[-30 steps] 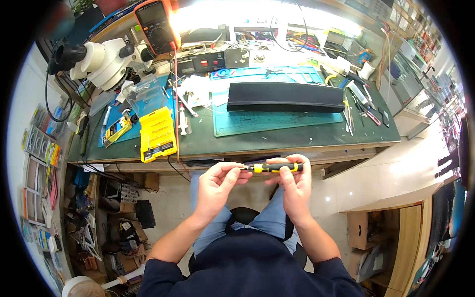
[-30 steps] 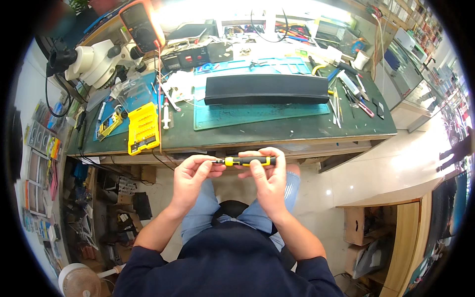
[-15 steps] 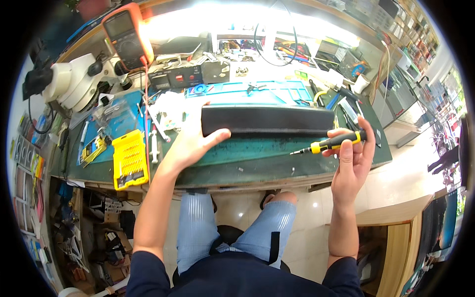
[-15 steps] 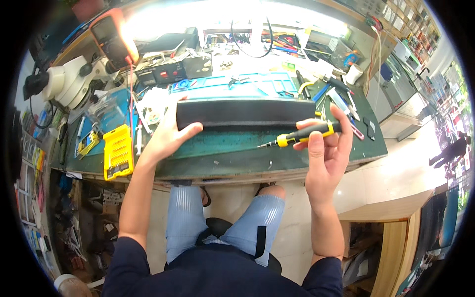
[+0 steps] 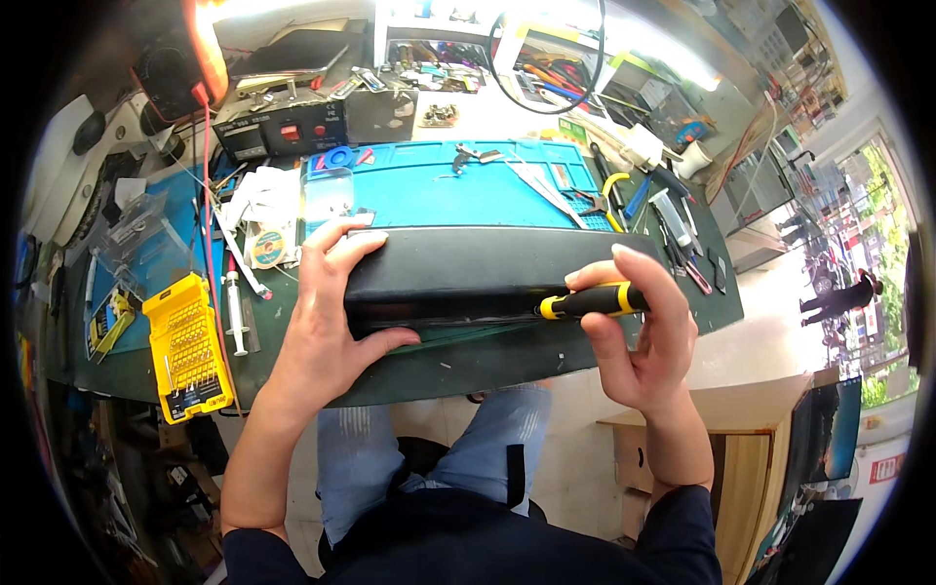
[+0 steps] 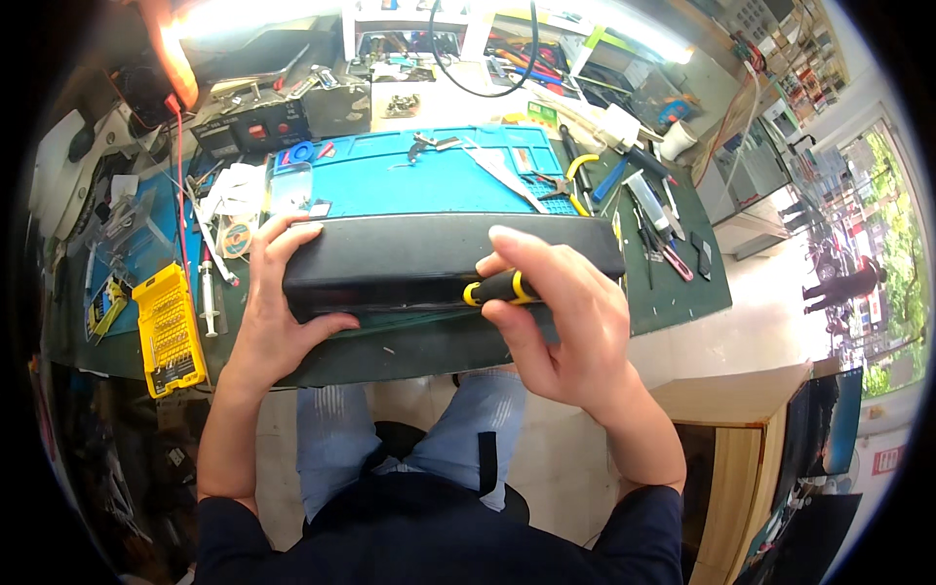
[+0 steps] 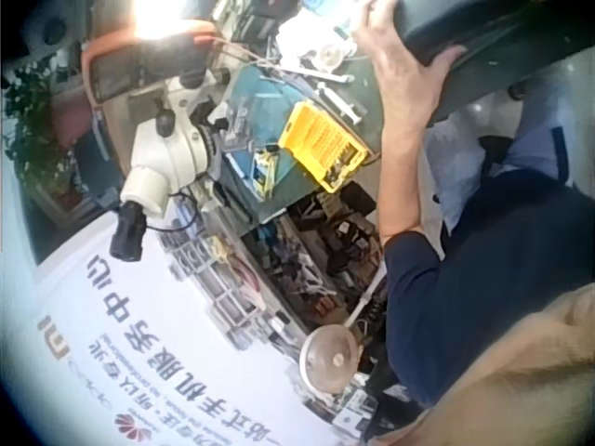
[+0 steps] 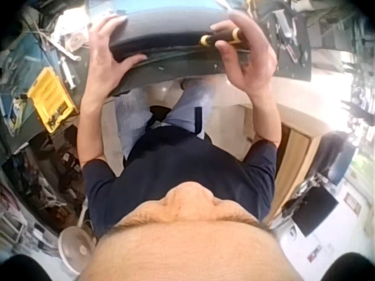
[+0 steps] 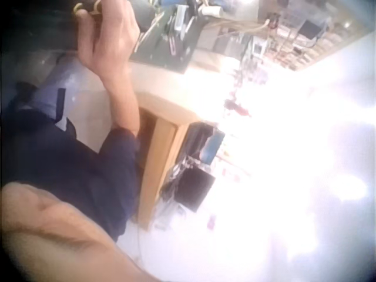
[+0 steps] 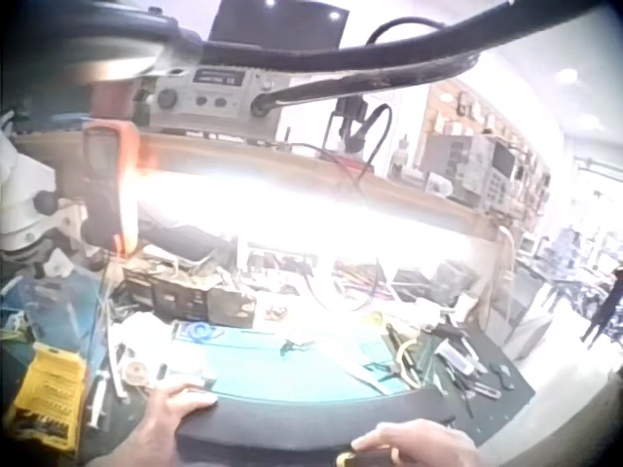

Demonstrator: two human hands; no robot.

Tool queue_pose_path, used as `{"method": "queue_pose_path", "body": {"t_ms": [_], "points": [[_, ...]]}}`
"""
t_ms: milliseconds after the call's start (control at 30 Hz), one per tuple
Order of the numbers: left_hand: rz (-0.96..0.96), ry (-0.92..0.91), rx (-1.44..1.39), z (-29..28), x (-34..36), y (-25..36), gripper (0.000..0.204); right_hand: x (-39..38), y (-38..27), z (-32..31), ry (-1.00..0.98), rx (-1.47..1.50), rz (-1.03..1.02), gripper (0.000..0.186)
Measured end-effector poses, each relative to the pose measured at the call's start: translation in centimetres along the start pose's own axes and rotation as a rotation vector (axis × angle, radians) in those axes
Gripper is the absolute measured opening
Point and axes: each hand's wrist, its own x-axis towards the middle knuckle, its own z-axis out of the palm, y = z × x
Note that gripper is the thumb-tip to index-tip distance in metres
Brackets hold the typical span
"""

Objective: The person selects a screwdriver bit from a yellow case and uses it to unscrew the casing of a black electronic device. They then switch to a different screwdriver to pry open the device's casing, attempting to separate the two halves.

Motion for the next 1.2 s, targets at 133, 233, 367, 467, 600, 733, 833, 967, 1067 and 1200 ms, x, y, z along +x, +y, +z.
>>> {"method": "queue_pose_path", "body": {"t_ms": [133,233,367,467,600,733,833,967,1067,1200], "points": [[-0.021,0.010,0.002,0.0,-0.1,0.0,0.100,-0.9,0.4,-0.9,0.019,-0.005,0.072,0.047],[0.002,0.000,0.030,-0.1,0.1,0.3,0.097,-1.5,0.6,-1.8,-0.001,-0.043,0.095,0.046],[-0.013,0.010,0.049,-0.1,0.0,0.5,0.096,-1.9,0.9,-2.3,-0.002,-0.097,0.103,0.046],[-0.016,0.011,0.051,-0.1,-0.2,0.5,0.096,-2.0,0.9,-2.6,-0.014,-0.091,0.131,0.046],[0.004,0.028,0.084,-0.1,-0.1,0.5,0.100,-1.7,0.9,-2.8,-0.034,-0.110,0.133,0.045],[-0.004,0.008,-0.012,0.3,-0.3,-0.2,0.101,-1.7,0.9,-3.0,-0.036,-0.022,0.174,0.046],[-0.034,0.006,0.049,0.1,-0.6,0.0,0.102,-1.2,0.5,-3.2,-0.049,-0.109,0.141,0.049],[-0.036,0.007,0.066,0.0,-0.8,-0.2,0.102,0.4,-0.6,-3.4,-0.063,-0.285,0.048,0.053],[-0.018,0.003,0.062,0.1,-0.5,-0.1,0.102,0.2,-0.8,-3.3,-0.045,-0.328,0.051,0.053],[0.000,-0.017,0.103,-0.4,-0.2,0.0,0.102,0.1,-1.0,-2.8,-0.022,-0.285,0.089,0.052]]}}
